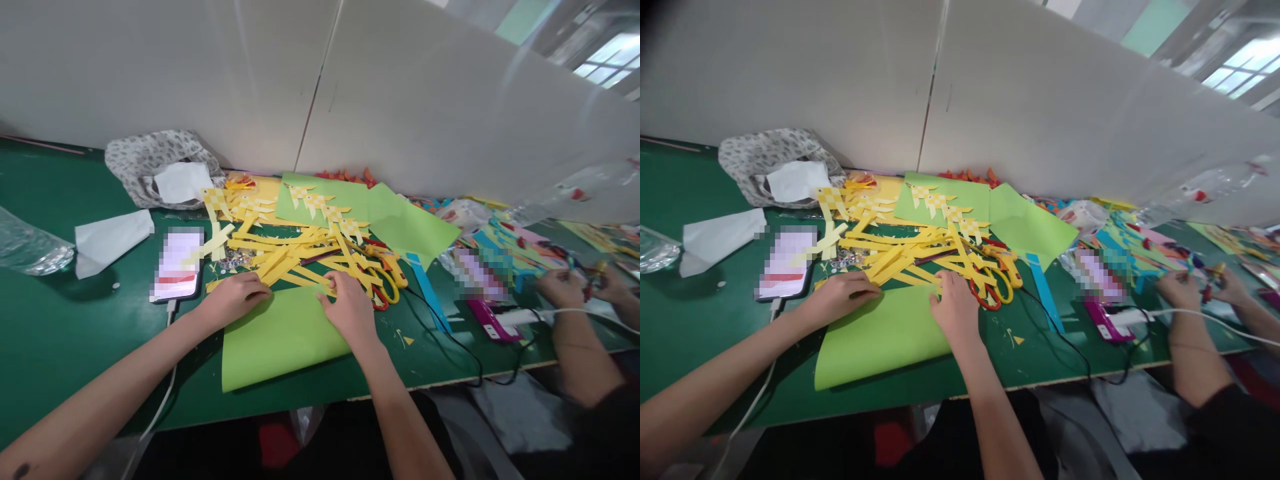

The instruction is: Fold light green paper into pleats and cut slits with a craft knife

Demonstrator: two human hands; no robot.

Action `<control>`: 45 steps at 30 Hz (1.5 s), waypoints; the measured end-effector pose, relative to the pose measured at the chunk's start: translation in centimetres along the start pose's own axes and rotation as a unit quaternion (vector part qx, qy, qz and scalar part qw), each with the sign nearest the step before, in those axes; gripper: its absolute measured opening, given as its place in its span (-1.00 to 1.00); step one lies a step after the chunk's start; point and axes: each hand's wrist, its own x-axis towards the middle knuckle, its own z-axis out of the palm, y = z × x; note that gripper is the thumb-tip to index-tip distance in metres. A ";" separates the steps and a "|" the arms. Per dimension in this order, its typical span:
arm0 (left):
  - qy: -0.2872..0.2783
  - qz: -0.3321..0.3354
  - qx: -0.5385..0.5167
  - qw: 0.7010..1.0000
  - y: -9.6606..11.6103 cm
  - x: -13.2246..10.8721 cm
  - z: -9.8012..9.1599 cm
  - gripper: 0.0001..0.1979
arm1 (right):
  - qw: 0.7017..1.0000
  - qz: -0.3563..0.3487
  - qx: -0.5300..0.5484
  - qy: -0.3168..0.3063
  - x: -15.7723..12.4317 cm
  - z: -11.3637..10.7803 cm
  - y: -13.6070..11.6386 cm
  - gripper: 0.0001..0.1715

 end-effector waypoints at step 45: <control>0.024 0.043 -0.020 0.999 -1.1 -0.1 0.6 -0.79 | 0.862 -0.505 -0.006 -0.046 -7.5 6.8 -15.3 -0.78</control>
